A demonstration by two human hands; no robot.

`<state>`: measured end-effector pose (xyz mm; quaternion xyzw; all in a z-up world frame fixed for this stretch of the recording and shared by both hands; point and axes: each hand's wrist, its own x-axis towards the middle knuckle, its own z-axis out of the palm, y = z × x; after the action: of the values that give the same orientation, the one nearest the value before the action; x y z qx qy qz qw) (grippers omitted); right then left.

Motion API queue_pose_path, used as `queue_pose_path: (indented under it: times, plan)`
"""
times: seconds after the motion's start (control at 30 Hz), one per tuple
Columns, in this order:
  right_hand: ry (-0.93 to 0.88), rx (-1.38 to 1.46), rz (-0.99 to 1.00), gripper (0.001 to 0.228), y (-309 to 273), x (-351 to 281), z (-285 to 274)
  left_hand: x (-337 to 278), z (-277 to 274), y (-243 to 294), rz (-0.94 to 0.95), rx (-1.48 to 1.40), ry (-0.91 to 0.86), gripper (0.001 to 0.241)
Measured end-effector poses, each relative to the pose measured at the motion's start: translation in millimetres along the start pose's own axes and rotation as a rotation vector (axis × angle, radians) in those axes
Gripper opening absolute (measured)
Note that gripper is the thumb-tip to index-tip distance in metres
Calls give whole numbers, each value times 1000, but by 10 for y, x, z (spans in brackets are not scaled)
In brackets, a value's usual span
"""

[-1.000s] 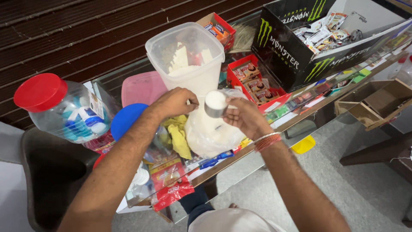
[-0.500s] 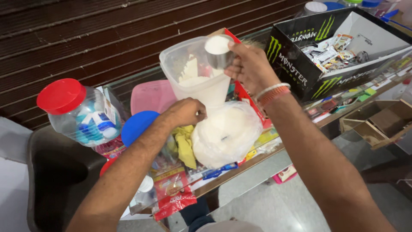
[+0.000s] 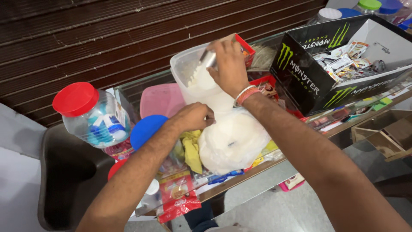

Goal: The person scoops white powder from a large plastic container using a metal cup and pours it into a clear plastic bag. The person repeats this scooping and pouring action multiple times to fill the bag.

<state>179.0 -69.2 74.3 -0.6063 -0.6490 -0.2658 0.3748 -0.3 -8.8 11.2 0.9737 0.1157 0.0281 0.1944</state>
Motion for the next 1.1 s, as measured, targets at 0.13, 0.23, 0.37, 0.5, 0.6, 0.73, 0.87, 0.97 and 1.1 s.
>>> queue_pose_path:
  times: [0.13, 0.23, 0.37, 0.5, 0.6, 0.73, 0.87, 0.97, 1.1]
  plan:
    - [-19, -185, -239, 58, -138, 7, -103, 8, 13, 1, 11, -2, 8, 17]
    - [52, -62, -159, 57, -140, -32, -158, 6, 18, 10, 3, -14, 11, 17]
    - [315, 315, 127, 54, -38, -85, -163, -8, 7, 16, 12, -20, 21, 17]
    - [415, 995, 761, 49, 75, -330, -264, -44, 27, 55, 73, 42, 96, 17]
    - [466, 1075, 1014, 49, 93, -762, -480, -85, 21, 155, 156, 185, 163, 14]
    - [442, 942, 1068, 44, -32, -1366, -491, -116, -12, 354, 356, 232, 333, 10]
    - [252, 736, 975, 46, -195, -1791, -322, -196, -154, 465, 423, 246, 550, 9]
    - [130, 483, 805, 51, -276, -1951, -269, -243, -229, 489, 384, 256, 688, 11]
    - [-25, -24, 562, 58, -320, -2006, -281, -207, -204, 452, 305, 284, 784, 12]
